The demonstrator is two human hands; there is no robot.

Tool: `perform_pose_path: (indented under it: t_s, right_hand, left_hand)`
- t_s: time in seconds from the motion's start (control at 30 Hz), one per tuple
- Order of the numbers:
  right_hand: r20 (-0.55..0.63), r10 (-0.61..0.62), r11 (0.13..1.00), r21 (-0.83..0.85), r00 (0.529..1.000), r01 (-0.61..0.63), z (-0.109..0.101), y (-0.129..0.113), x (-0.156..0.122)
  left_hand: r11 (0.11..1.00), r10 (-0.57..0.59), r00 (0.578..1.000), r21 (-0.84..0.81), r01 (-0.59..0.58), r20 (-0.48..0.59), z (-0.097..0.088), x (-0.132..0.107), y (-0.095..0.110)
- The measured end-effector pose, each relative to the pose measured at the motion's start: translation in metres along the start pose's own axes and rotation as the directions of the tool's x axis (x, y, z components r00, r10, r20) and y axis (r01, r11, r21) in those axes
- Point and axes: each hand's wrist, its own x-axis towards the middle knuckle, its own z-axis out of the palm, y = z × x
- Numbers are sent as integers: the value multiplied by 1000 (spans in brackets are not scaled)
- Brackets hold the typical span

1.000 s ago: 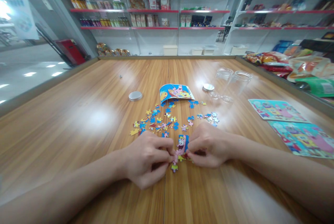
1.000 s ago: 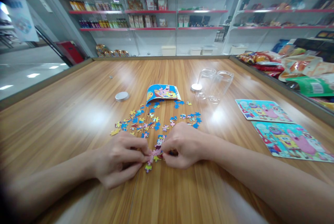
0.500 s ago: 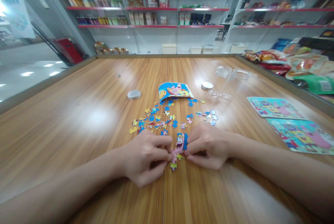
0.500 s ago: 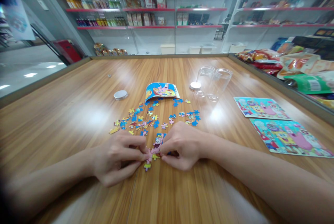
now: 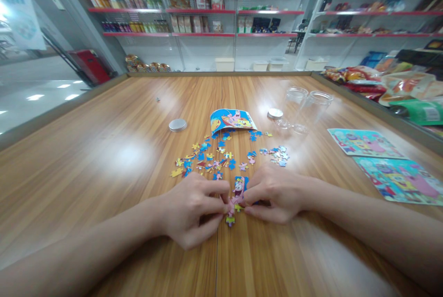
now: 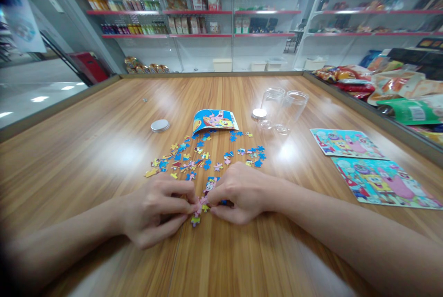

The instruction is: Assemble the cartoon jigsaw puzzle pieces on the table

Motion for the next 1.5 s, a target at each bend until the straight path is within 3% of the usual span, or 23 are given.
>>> perform_pose_path:
  t_s: [0.23,0.5,0.7,0.9,1.5]
  right_hand:
    - [-9,13,1000,5,1000,-13,1,-2,3]
    - [1,16,1000,-1,1000,-16,-1,-3,4]
    - [-38,-2,1000,-12,999,1,-2,-3,4]
    - [-3,8,1000,16,1000,-8,-1,-2,4]
    - [-58,-55,998,-33,997,53,2,0,0]
  left_hand:
    - [998,11,1000,55,-11,-3,4,0,0]
    - [1000,25,1000,-3,-25,-12,2,-1,-3]
    - [999,40,998,-5,-40,-57,1,0,-1]
    - [999,14,995,37,-11,-94,3,-4,-7]
    - [999,33,998,43,-31,-45,2,-1,-7]
